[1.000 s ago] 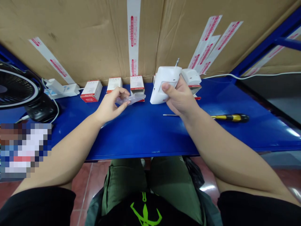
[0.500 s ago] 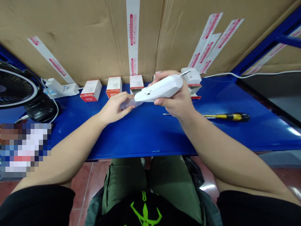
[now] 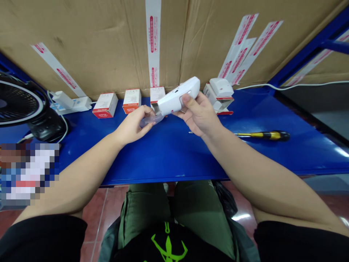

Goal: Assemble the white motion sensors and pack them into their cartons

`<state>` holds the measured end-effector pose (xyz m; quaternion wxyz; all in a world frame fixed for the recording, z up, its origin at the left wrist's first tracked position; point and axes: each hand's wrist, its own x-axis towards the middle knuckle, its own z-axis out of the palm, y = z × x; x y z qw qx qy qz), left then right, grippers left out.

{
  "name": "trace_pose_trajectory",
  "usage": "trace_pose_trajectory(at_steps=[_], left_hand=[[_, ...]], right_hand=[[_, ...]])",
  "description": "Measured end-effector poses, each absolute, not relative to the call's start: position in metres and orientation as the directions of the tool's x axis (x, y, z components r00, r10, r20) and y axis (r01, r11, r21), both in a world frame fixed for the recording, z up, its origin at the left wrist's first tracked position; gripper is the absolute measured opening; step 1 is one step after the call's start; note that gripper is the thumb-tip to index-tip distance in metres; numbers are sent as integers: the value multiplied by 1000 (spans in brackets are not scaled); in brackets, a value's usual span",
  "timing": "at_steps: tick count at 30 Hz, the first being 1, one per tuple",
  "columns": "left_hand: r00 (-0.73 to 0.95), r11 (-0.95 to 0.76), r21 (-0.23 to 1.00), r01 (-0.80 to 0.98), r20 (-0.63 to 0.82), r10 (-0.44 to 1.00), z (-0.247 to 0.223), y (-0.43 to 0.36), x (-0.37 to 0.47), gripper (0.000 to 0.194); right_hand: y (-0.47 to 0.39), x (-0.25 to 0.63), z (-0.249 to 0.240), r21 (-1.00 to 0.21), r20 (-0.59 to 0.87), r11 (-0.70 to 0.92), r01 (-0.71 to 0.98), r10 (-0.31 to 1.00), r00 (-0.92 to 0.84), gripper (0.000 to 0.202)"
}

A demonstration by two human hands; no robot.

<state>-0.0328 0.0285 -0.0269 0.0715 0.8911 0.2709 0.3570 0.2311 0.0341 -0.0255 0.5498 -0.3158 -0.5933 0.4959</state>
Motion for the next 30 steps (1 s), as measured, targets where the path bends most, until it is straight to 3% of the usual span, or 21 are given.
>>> trace_pose_trajectory(at_steps=[6, 11, 17, 24, 30], left_hand=[[607, -906, 238, 351, 679, 414, -30, 32, -33, 24], [602, -911, 229, 343, 691, 400, -31, 32, -32, 18], [634, -939, 151, 309, 704, 322, -26, 32, -31, 15], [668, -914, 34, 404, 672, 320, -21, 28, -33, 20], [701, -838, -96, 537, 604, 380, -16, 26, -38, 17]], right_hand=[[29, 225, -24, -917, 318, 264, -300, 937, -146, 72], [24, 219, -25, -908, 263, 174, -380, 945, -196, 69], [25, 219, -25, -890, 284, 199, -409, 945, -159, 70], [27, 219, -23, -857, 325, 237, -458, 938, -122, 70], [27, 220, -25, -891, 336, 252, -379, 926, -173, 70]])
